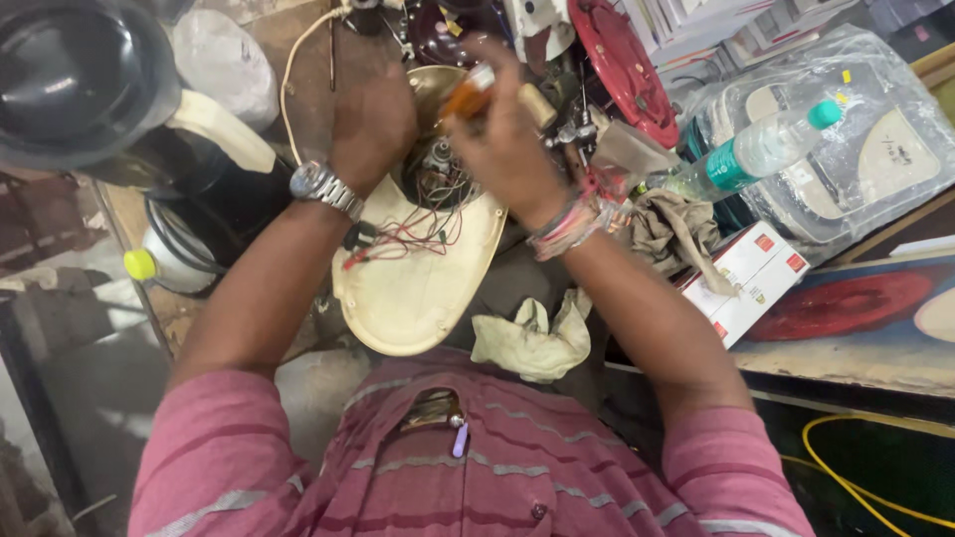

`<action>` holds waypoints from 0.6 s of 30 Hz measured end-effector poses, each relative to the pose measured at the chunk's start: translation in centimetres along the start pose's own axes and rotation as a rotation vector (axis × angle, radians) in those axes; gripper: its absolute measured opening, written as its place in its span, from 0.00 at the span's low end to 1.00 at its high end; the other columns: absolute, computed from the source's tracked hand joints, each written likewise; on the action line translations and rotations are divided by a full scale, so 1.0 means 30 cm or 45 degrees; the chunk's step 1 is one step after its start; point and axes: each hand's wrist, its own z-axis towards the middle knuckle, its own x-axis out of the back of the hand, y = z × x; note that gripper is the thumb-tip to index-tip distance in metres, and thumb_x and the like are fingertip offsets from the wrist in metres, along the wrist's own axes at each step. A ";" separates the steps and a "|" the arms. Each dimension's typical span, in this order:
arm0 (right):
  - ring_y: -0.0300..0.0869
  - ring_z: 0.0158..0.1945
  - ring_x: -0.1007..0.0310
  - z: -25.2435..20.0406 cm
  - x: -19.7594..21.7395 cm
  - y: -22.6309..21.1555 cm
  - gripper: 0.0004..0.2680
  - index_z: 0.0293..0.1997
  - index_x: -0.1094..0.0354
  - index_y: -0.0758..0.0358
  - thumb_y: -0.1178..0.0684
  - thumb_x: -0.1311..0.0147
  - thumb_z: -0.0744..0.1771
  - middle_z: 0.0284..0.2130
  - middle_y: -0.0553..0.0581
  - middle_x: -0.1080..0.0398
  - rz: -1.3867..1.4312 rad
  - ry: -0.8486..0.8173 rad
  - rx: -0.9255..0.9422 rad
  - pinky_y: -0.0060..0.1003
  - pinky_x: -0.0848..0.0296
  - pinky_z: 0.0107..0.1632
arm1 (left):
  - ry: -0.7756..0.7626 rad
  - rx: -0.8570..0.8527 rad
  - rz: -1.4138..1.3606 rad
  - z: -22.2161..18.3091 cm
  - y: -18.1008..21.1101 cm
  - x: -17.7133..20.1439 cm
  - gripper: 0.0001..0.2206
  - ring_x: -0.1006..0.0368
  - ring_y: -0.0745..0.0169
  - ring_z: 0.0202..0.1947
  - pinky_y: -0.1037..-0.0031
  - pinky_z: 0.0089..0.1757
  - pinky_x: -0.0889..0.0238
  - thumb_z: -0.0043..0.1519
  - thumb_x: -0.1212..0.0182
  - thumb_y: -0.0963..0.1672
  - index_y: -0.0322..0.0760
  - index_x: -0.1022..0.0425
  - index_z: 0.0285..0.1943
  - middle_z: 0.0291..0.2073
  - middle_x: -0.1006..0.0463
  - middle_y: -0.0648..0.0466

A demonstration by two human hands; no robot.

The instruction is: The person disassembles a blender, removes the base cover, and uses a screwdriver to adjust internal components and wiring. They then reassemble the blender base and place it back on the workbench.

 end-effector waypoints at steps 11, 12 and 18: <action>0.51 0.44 0.18 -0.009 0.376 0.024 0.19 0.65 0.52 0.67 0.65 0.40 0.72 0.44 0.63 0.24 -0.464 0.339 0.312 0.40 0.21 0.48 | 0.048 -0.663 0.276 0.173 0.094 -0.032 0.05 0.24 0.43 0.24 0.57 0.26 0.32 0.68 0.46 0.39 0.26 0.28 0.46 0.25 0.21 0.42; 0.52 0.44 0.19 -0.014 0.378 0.036 0.19 0.66 0.52 0.66 0.65 0.40 0.72 0.44 0.63 0.25 -0.503 0.334 0.317 0.40 0.21 0.48 | 0.045 -0.611 0.287 0.182 0.090 -0.042 0.06 0.23 0.43 0.25 0.58 0.26 0.32 0.65 0.46 0.39 0.27 0.28 0.45 0.25 0.21 0.42; 0.55 0.47 0.22 -0.007 0.269 0.127 0.23 0.68 0.56 0.65 0.65 0.41 0.70 0.46 0.62 0.25 -0.523 0.225 0.357 0.45 0.24 0.50 | 0.161 -0.515 0.307 0.125 0.002 -0.033 0.05 0.23 0.45 0.26 0.59 0.29 0.31 0.63 0.45 0.39 0.31 0.27 0.44 0.25 0.21 0.44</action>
